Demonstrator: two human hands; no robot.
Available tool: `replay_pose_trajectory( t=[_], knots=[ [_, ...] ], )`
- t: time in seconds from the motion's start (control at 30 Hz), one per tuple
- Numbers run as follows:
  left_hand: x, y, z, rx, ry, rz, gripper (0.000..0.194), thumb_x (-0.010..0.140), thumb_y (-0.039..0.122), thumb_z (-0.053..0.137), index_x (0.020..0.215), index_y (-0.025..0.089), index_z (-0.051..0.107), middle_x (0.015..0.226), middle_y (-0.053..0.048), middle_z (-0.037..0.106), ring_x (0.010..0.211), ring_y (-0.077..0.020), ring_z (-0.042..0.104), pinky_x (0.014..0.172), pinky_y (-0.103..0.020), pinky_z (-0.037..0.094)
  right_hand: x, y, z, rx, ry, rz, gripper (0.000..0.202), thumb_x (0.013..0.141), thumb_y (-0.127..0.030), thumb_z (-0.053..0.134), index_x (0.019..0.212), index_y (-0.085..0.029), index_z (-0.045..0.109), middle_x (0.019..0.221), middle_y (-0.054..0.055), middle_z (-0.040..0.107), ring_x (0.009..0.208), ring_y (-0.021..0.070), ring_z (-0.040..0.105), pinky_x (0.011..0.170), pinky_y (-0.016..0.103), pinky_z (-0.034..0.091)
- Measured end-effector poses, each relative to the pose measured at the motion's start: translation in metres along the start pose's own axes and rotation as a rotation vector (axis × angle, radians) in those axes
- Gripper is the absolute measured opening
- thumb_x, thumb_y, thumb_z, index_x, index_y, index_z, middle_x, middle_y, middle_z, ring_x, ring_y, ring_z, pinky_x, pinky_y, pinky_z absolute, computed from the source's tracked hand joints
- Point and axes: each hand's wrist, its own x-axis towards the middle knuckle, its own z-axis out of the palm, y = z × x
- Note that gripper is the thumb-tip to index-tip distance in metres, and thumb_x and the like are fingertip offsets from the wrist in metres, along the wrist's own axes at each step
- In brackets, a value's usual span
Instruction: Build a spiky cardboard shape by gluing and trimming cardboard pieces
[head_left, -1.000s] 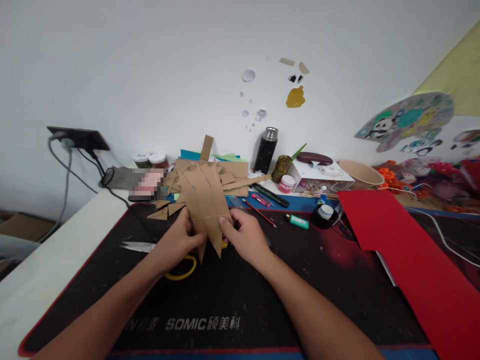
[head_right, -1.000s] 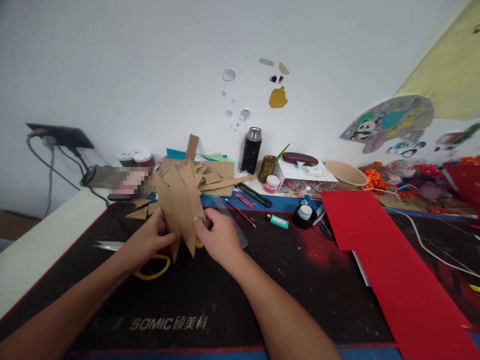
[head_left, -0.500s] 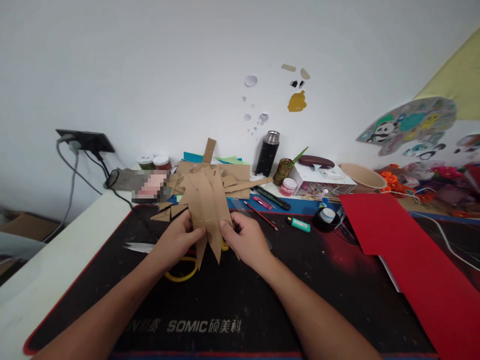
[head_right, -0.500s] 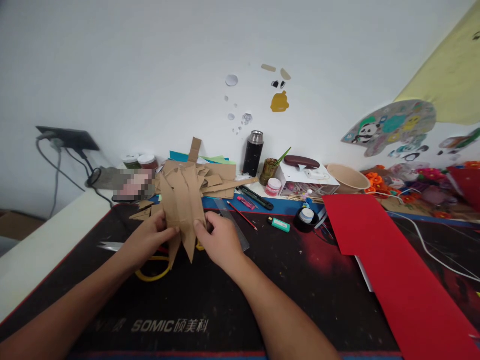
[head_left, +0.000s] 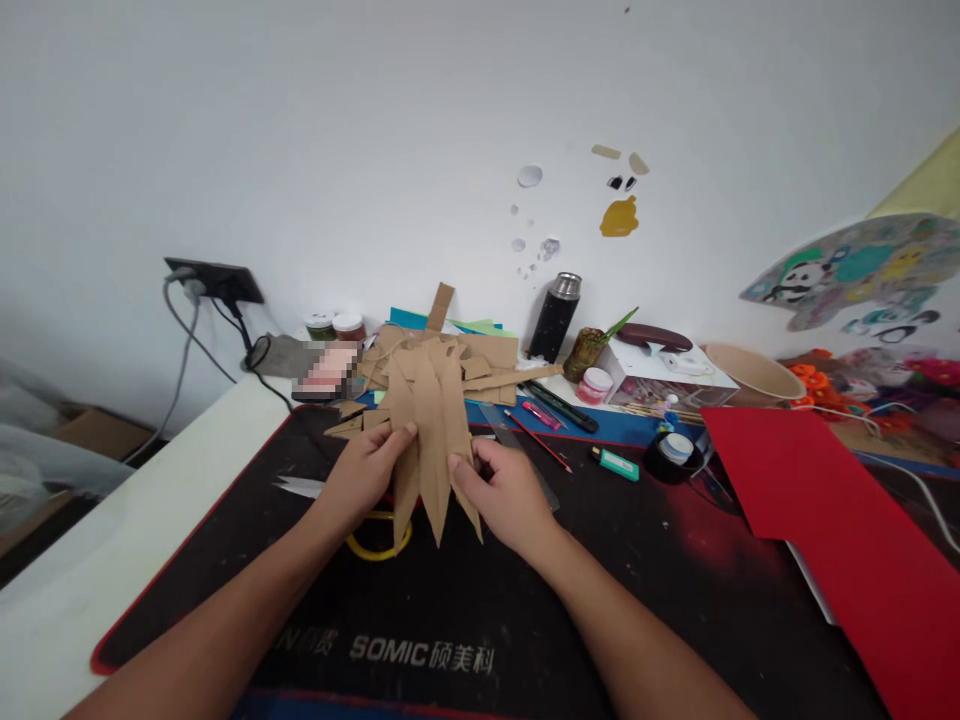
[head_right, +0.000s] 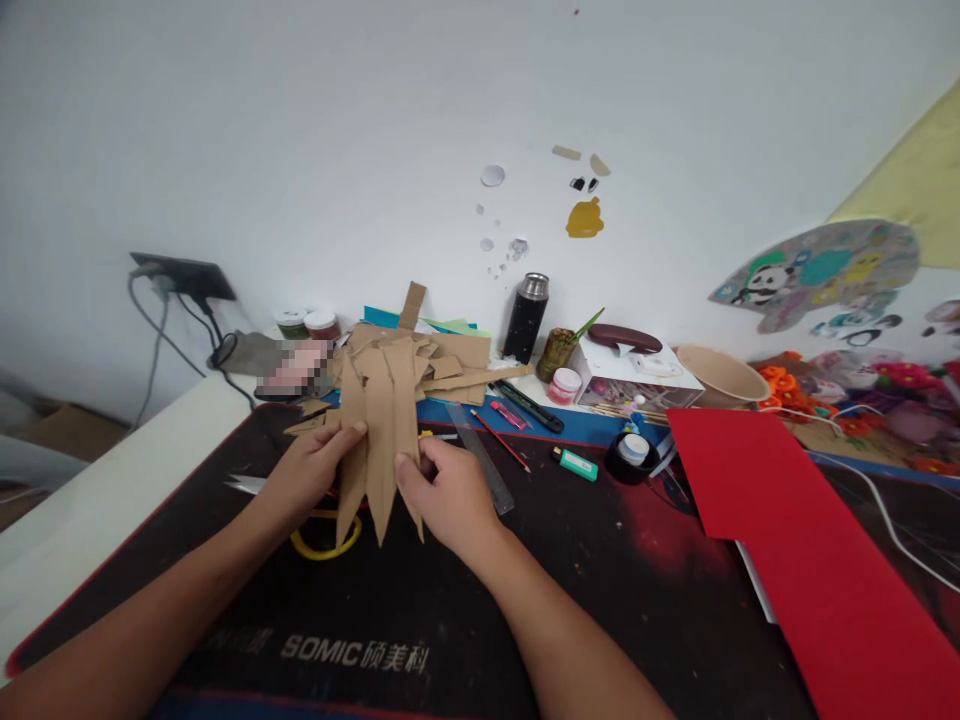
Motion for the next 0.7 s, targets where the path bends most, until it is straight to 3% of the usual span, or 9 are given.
replay_pose_trajectory(
  t=[0.1, 0.23, 0.47, 0.7],
  knots=[
    [0.001, 0.0, 0.0, -0.043, 0.021, 0.048, 0.05, 0.075, 0.069, 0.075, 0.082, 0.019, 0.078, 0.084, -0.008, 0.082, 0.084, -0.0337, 0.074, 0.071, -0.038, 0.058, -0.001, -0.001, 0.0, -0.019, 0.0, -0.029, 0.034, 0.095, -0.041, 0.058, 0.069, -0.022, 0.046, 0.064, -0.004, 0.044, 0.061, 0.0139, 0.042, 0.059, 0.027, 0.029],
    [0.005, 0.0, -0.003, -0.188, 0.038, 0.169, 0.046, 0.075, 0.057, 0.083, 0.103, 0.02, 0.08, 0.106, -0.008, 0.084, 0.099, -0.0326, 0.074, 0.09, -0.041, 0.058, -0.002, -0.001, 0.001, -0.045, -0.022, -0.04, 0.033, 0.095, -0.04, 0.058, 0.07, -0.022, 0.047, 0.065, -0.004, 0.046, 0.062, 0.0141, 0.043, 0.059, 0.027, 0.029],
    [0.008, 0.002, -0.013, -0.279, 0.114, 0.107, 0.048, 0.074, 0.052, 0.083, 0.11, 0.021, 0.078, 0.105, -0.008, 0.083, 0.09, -0.0298, 0.074, 0.071, -0.035, 0.058, -0.003, -0.001, 0.004, -0.049, -0.072, -0.054, 0.032, 0.095, -0.038, 0.058, 0.07, -0.022, 0.048, 0.064, -0.004, 0.047, 0.061, 0.0137, 0.044, 0.059, 0.027, 0.029],
    [0.007, 0.003, -0.011, -0.299, 0.168, 0.112, 0.036, 0.076, 0.042, 0.076, 0.106, 0.023, 0.081, 0.103, -0.006, 0.083, 0.089, -0.0283, 0.072, 0.068, -0.032, 0.055, -0.005, -0.004, 0.005, -0.051, -0.085, -0.051, 0.033, 0.095, -0.039, 0.058, 0.069, -0.022, 0.048, 0.063, -0.004, 0.046, 0.06, 0.0135, 0.043, 0.058, 0.027, 0.028]
  ],
)
